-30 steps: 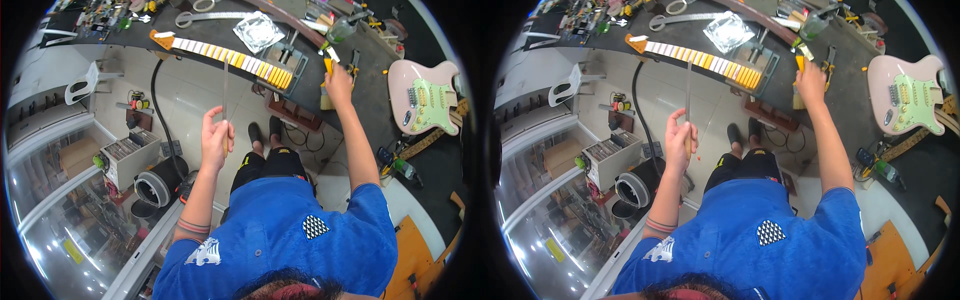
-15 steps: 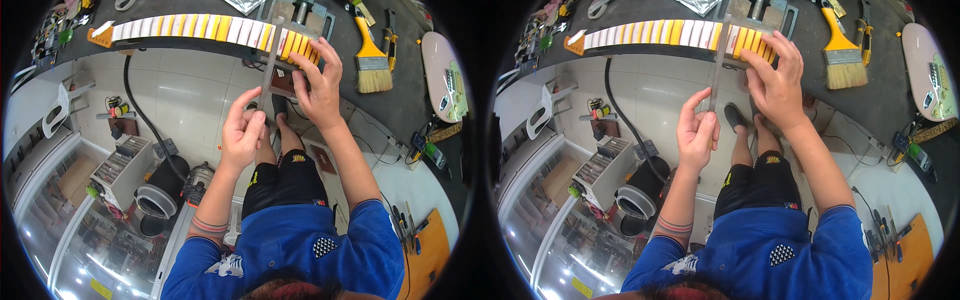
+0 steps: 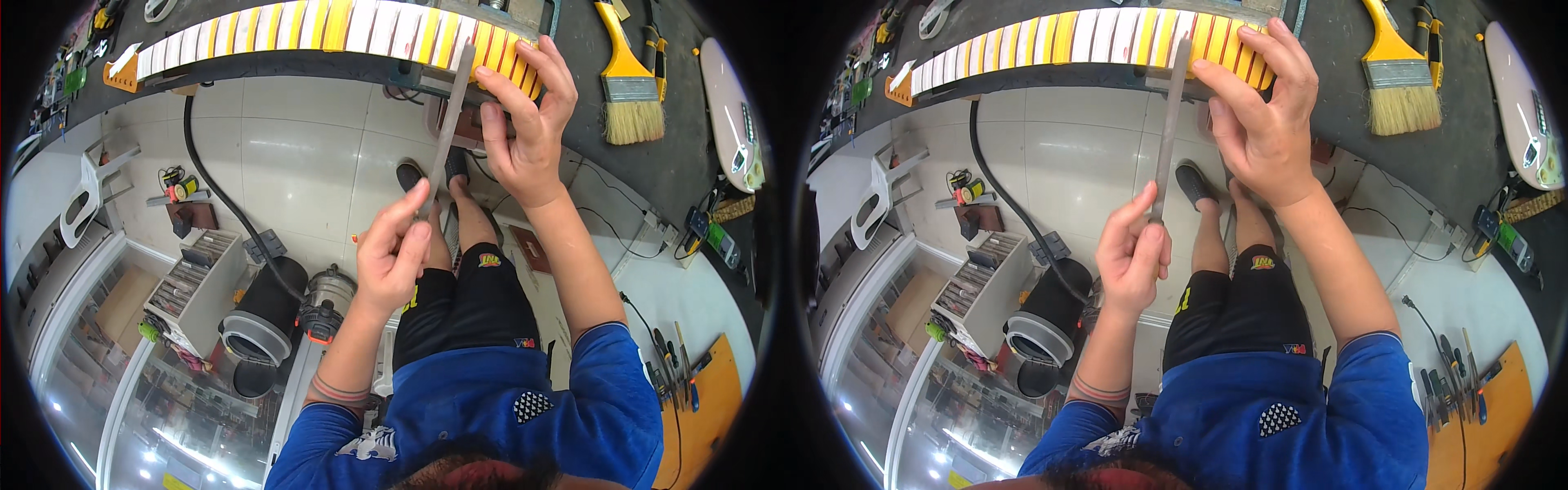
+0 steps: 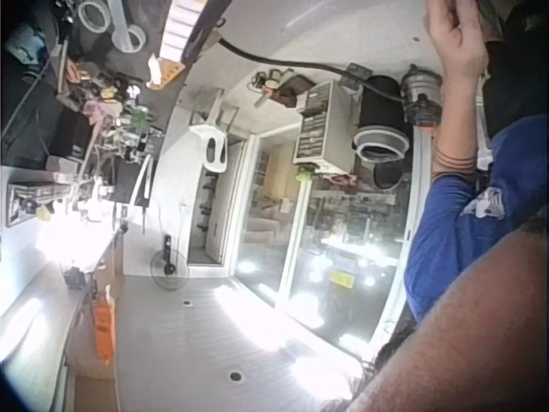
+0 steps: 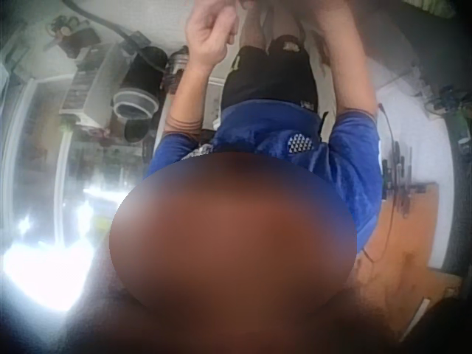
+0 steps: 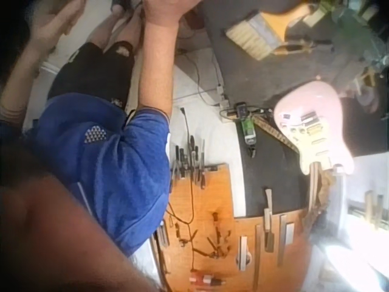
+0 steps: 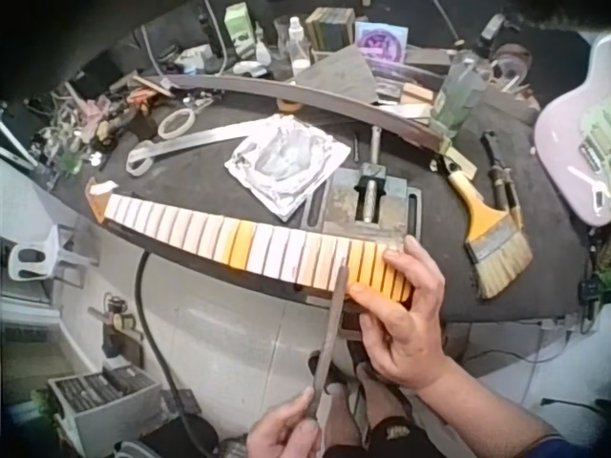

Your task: The person files the frets of a guitar neck using a metal file, moving the file back and forth across each fret while holding the neck steady with the other hand. The person occasionally brushes away dust from the fretboard with a yellow brush.

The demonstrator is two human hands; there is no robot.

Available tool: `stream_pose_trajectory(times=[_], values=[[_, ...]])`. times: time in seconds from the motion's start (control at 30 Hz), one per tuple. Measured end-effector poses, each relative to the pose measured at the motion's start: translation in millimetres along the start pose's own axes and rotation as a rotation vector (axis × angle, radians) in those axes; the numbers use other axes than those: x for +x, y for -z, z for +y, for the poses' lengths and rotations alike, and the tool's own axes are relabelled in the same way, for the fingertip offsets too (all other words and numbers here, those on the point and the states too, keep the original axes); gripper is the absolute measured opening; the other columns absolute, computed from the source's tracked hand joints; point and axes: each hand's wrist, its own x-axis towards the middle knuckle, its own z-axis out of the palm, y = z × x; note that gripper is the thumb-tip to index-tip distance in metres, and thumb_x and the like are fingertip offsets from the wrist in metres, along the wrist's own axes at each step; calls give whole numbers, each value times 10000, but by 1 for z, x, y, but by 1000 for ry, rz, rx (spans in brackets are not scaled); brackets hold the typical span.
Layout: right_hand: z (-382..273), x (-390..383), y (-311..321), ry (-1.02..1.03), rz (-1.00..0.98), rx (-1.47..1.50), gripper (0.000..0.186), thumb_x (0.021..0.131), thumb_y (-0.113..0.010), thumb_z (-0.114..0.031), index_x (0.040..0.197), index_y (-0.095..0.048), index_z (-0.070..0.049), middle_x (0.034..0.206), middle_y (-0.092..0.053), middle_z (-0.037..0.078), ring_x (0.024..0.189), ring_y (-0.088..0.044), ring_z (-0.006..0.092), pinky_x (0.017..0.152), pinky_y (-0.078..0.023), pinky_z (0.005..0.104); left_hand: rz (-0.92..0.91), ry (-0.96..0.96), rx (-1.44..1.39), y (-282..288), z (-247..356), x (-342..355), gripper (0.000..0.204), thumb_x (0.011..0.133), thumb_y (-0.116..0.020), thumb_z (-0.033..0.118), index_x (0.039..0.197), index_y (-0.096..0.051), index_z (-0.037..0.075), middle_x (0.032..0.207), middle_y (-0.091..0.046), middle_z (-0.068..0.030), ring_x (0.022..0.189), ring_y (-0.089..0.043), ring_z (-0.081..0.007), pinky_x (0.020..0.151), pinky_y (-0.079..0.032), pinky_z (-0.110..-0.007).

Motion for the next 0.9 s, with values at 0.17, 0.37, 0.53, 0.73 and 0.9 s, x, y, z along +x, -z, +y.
stream_pose_trajectory(times=[0.17, 0.37, 0.53, 0.73, 0.9], values=[[3, -6, -4, -6, 18, 12, 573, 834, -761, -14, 1337, -750, -287, 1529, -512, 124, 1507, -410, 441, 1243, -360, 519, 8, -112, 98, -10, -3, 27, 462, 1105, -538, -7, 1567, -527, -17, 900, -652, -15, 573, -496, -33, 500, -394, -205], [4, -5, -10, 7, 63, 39, 573, 823, -784, -15, 1321, -760, -297, 1524, -514, 115, 1505, -411, 433, 1248, -364, 513, 50, -133, 135, -37, 34, 103, 448, 1099, -587, 11, 1547, -594, 22, 1040, -677, -11, 631, -491, -12, 535, -398, -195], [11, -9, -8, 10, 53, 18, 542, 820, -800, -23, 1285, -777, -301, 1517, -518, 106, 1496, -418, 422, 1235, -389, 495, 62, -140, 276, -14, 0, 19, 450, 1055, -605, -60, 1500, -636, -6, 1078, -744, -83, 685, -564, -28, 610, -469, -210], [7, -7, -11, 12, 58, 21, 519, 823, -814, -44, 1270, -787, -307, 1508, -523, 96, 1485, -430, 407, 1225, -405, 477, 116, -358, 405, -35, 29, 85, 421, 990, -657, -97, 1409, -674, -58, 1362, -747, -230, 1030, -809, -290, 913, -608, -342], [11, -9, -11, 11, 71, 16, 524, 827, -809, -42, 1274, -787, -314, 1504, -529, 94, 1477, -437, 399, 1224, -404, 473, 123, -312, 365, -42, 36, 98, 446, 983, -662, -106, 1423, -671, -42, 1246, -767, -250, 992, -807, -315, 840, -611, -360]])
